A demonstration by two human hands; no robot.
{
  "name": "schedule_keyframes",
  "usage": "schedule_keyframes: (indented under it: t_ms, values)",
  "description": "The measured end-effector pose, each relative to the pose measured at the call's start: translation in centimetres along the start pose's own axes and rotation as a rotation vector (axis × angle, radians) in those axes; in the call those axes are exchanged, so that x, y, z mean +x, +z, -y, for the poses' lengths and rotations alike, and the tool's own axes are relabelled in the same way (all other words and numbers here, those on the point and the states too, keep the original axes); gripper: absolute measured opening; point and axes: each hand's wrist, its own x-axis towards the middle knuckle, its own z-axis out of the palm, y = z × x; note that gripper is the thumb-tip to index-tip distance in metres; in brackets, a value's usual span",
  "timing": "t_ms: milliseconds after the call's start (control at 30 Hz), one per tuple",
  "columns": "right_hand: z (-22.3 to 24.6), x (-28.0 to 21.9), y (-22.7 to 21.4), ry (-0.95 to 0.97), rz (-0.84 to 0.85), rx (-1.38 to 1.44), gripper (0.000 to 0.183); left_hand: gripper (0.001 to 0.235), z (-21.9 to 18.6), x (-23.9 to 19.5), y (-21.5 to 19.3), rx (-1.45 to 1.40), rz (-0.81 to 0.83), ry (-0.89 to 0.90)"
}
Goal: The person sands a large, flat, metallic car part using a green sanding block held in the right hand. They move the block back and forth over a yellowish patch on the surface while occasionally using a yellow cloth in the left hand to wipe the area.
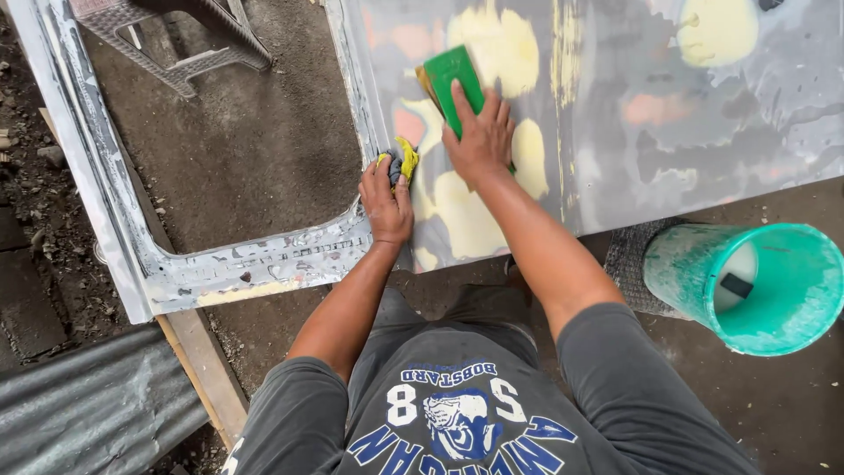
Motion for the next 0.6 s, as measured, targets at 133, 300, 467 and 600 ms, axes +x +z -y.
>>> schedule_keyframes:
  t_ms: [133, 300, 467, 600]
  values:
    - [1.5, -9.2, -3.9, -0.020, 0.156, -0.022, 0.079, 0.042, 0.9, 0.8, 0.8, -0.033, -0.001, 0.012]
    - [0.4, -18.6, -6.9, -0.078, 0.232, 0.110, 0.066, 0.042, 1.4, 5.3, 1.9, -0.021, -0.009, 0.096]
    - [-3.0, -18.5, -6.1, 0.020, 0.114, 0.078, 0.074, 0.065, -4.1, 15.6, 0.7, 0.274, 0.161, 0.135]
    - [-6.9, -15.5, -5.1, 0.248, -0.027, 0.058, 0.080, 0.082, -6.6, 16.7, 0.9, 0.553, 0.478, 0.550]
